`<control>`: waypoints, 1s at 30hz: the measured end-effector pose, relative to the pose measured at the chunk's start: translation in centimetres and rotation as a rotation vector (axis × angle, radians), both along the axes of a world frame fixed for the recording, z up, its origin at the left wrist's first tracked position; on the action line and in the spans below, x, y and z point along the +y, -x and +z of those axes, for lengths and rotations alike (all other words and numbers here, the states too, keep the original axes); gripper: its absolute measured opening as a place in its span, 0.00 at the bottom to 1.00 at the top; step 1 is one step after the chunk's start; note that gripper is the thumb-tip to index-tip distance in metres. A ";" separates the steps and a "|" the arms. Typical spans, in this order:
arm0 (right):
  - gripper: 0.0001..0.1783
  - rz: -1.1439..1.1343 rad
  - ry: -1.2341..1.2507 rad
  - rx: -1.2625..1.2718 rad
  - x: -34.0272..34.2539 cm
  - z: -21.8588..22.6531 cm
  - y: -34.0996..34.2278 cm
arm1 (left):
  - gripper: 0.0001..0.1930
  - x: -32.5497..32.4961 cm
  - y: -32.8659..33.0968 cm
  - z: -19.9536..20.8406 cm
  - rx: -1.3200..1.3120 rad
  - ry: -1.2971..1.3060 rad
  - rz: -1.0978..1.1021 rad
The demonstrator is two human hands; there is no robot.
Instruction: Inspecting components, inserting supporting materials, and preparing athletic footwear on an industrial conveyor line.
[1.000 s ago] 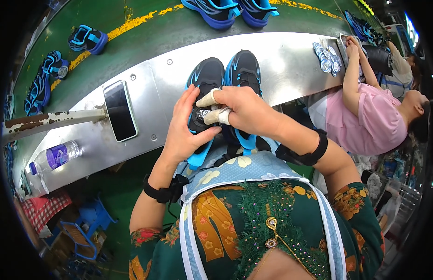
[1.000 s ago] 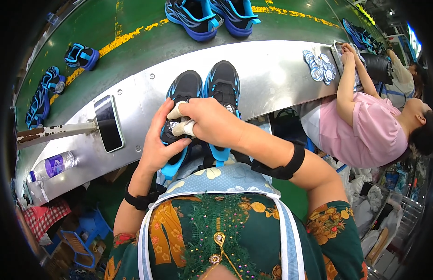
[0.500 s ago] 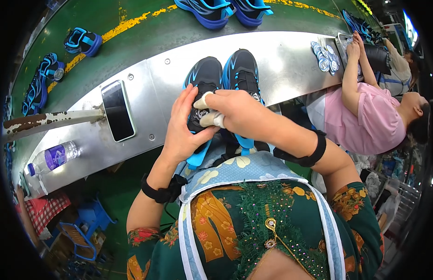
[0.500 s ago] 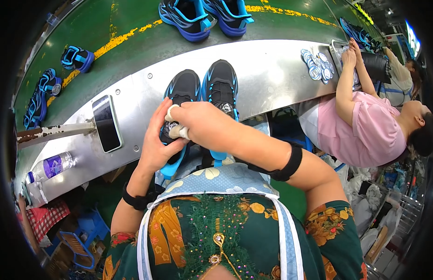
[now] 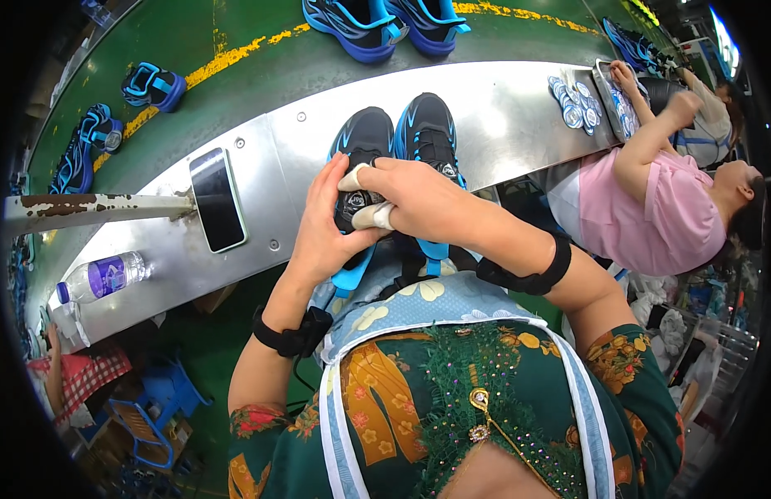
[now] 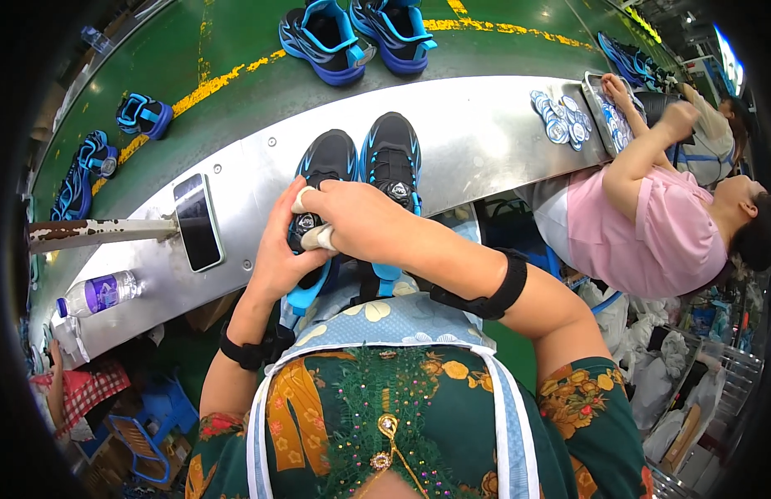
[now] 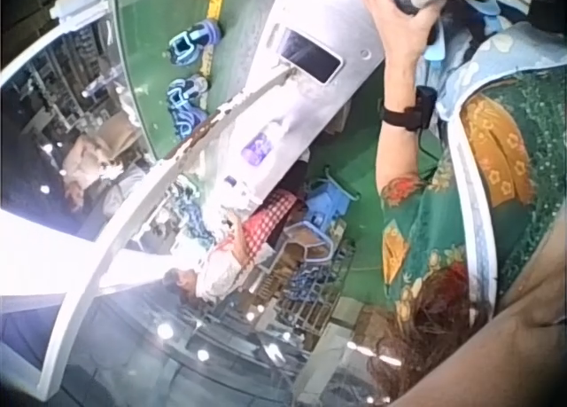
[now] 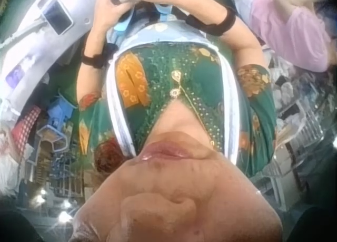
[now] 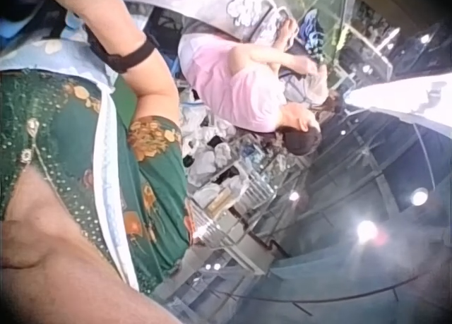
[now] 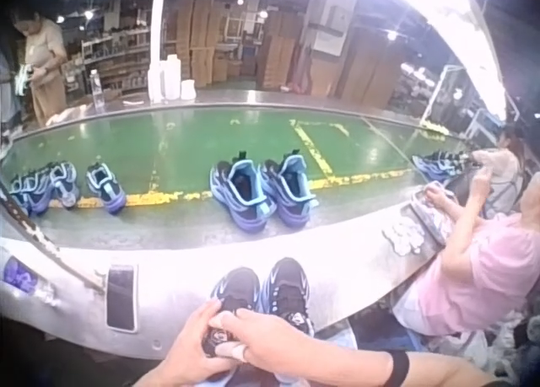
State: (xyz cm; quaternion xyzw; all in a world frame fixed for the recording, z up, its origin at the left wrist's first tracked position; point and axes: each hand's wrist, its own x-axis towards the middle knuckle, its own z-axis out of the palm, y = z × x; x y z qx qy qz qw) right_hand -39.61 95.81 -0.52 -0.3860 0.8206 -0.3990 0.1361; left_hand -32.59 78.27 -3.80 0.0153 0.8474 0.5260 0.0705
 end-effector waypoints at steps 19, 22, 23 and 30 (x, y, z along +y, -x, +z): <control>0.26 -0.658 0.189 -0.828 8.6 -7.3 -1.1 | 0.39 3.9 -2.2 6.4 -0.168 0.261 0.040; 0.32 -0.505 0.313 -0.849 6.3 -5.5 -4.0 | 0.46 4.1 -0.1 5.3 0.016 0.595 -0.068; 0.33 -0.389 0.187 -0.921 5.9 -3.3 -3.8 | 0.48 3.4 0.3 4.0 0.042 0.697 -0.067; 0.16 -0.484 0.254 -0.764 9.6 -5.9 -0.5 | 0.37 -0.6 5.6 3.8 -0.099 0.669 -0.083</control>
